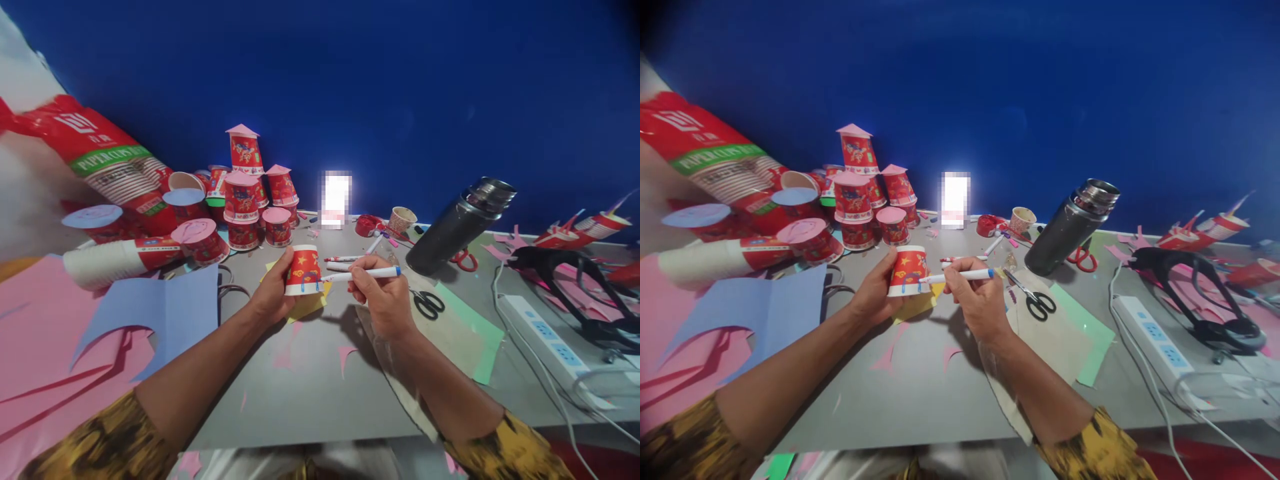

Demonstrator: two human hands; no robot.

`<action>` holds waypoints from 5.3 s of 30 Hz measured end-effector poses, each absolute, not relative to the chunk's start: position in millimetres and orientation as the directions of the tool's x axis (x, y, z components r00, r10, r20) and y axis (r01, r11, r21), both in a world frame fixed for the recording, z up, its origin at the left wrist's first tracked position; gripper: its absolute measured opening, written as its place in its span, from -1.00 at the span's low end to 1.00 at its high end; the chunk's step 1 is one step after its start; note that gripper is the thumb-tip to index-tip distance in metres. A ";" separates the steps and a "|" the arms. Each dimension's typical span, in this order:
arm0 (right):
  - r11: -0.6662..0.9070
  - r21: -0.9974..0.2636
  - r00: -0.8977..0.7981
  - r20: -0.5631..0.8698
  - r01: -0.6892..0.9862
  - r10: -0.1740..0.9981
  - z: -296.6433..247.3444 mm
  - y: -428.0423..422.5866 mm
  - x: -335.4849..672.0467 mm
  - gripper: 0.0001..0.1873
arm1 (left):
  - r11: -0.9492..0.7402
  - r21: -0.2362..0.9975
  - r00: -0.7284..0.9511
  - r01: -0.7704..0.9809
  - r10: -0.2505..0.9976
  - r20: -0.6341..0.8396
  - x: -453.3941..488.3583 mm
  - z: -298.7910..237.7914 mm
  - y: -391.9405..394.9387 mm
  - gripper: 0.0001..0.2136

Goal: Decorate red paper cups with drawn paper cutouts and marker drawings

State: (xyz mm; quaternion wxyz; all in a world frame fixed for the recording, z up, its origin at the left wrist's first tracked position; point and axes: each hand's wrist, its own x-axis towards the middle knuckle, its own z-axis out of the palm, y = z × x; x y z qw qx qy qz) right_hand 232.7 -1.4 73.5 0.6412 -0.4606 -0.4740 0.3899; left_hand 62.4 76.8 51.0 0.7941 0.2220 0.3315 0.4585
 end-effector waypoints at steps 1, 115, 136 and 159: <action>0.282 -0.958 0.249 0.261 -0.051 0.933 72.5 -3.2 232.4 -0.77 | 0.476 0.658 0.354 -0.584 0.879 -0.321 62.8 50.6 76.7 -0.64; 0.009 -0.975 -0.027 0.015 -0.223 1.000 89.0 11.2 252.7 -0.63 | 0.434 0.696 0.404 -0.573 0.888 -0.221 46.4 51.8 89.5 -0.56; 0.516 -0.749 -0.040 0.552 0.416 0.833 78.5 -9.4 237.1 -0.89 | 0.411 0.727 0.348 -0.550 0.904 -0.248 56.4 49.6 84.5 -0.62; 0.537 -0.718 -0.023 0.589 0.443 0.807 81.7 -7.3 238.8 -0.90 | 0.426 0.703 0.364 -0.570 0.897 -0.249 58.5 52.0 81.0 -0.59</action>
